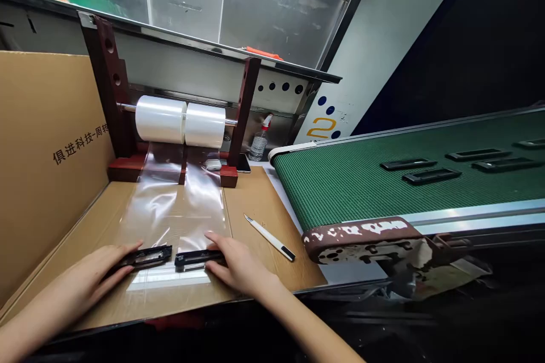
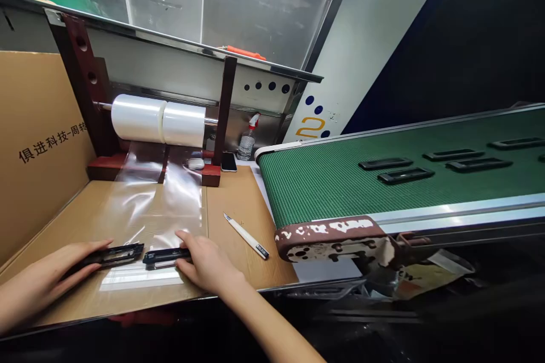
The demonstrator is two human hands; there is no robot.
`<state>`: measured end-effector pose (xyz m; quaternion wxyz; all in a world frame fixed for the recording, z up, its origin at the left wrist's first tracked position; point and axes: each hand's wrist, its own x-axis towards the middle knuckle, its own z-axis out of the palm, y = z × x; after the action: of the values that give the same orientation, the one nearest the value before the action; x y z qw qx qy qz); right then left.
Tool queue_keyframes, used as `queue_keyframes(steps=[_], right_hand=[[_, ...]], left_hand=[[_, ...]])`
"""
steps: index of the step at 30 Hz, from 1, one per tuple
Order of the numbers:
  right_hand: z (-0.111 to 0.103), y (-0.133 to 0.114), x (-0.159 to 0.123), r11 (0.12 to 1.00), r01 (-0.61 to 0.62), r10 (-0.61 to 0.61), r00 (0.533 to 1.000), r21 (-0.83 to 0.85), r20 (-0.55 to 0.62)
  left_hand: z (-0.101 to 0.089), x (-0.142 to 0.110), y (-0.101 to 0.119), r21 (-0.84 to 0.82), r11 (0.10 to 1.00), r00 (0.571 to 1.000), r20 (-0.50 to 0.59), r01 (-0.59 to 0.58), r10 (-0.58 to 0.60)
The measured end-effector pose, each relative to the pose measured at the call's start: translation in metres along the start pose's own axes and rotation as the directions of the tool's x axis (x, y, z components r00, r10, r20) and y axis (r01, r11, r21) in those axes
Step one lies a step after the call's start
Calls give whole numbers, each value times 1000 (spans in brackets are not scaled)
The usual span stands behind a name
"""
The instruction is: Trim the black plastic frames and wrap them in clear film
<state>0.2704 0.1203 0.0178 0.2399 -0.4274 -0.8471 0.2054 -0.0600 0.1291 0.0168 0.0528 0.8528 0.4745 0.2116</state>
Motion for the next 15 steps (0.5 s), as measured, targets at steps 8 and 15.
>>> queue_keyframes(steps=[8,15], right_hand=[[9,-7,-13,994,23,-14,996,103,-93],[20,-5,-14,995,86,-77,986,55,-145]], left_hand=[[0,-17,-23,-94,992,996,17,-82,84],[0,-24,-23,-76,977,980,-30,-200,198]])
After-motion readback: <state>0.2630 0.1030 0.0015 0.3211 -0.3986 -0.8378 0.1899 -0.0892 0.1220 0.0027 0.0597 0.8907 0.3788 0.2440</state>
